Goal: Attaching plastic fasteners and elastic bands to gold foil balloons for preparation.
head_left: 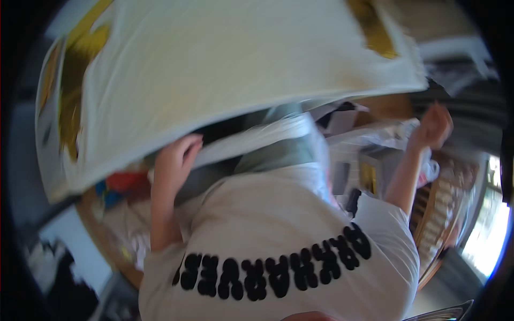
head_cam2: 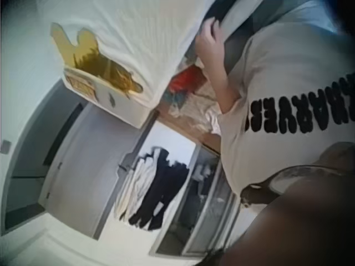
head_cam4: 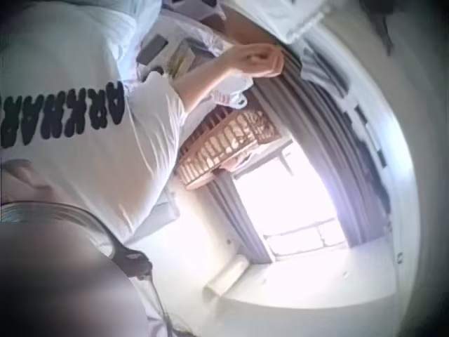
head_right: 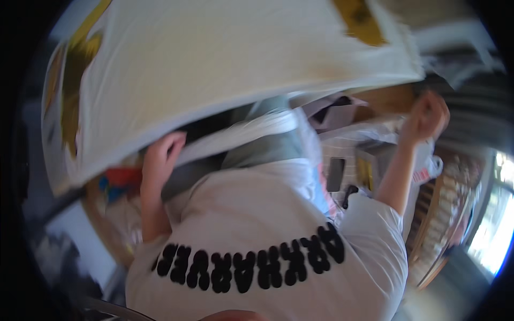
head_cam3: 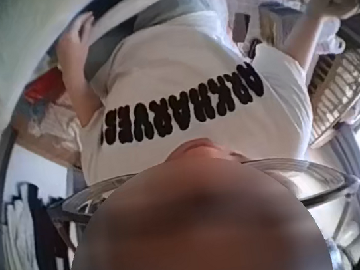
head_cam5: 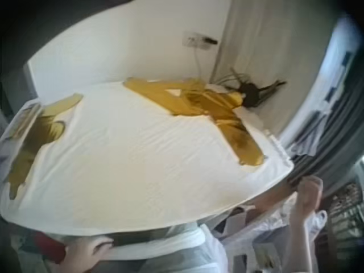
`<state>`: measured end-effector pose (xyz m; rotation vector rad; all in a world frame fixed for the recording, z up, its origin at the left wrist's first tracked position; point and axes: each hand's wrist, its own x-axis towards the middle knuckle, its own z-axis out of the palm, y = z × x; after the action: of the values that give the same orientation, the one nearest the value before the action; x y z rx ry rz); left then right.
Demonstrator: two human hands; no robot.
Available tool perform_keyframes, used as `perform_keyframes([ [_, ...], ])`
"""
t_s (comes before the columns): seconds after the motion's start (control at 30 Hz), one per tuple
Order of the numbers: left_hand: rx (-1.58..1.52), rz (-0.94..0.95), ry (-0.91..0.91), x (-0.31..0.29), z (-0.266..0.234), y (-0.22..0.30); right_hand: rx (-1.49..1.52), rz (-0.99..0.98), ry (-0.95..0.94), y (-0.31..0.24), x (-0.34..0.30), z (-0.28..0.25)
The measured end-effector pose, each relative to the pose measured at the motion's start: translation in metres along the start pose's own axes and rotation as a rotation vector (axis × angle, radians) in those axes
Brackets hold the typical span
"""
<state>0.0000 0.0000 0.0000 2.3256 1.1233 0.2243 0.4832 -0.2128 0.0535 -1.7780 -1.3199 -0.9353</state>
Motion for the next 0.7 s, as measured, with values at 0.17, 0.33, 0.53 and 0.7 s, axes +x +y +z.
perform_keyframes([
  [0.17, 0.042, -0.072, 0.19, -0.001, 0.034, -0.066, 0.559, -0.453, -0.404, -0.09, -0.07, 0.054],
  [0.33, -0.135, -0.108, 0.103, -0.008, 0.04, -0.07, 0.934, -0.487, -0.549, -0.173, -0.104, 0.092],
  [0.53, -0.175, -0.156, 0.033, -0.003, 0.039, -0.078, 0.943, -0.353, -0.506, -0.195, -0.083, 0.114],
  [0.7, -0.263, -0.353, 0.022, -0.015, 0.03, -0.117, 0.859, -0.31, -0.502, -0.183, -0.082, 0.114],
])
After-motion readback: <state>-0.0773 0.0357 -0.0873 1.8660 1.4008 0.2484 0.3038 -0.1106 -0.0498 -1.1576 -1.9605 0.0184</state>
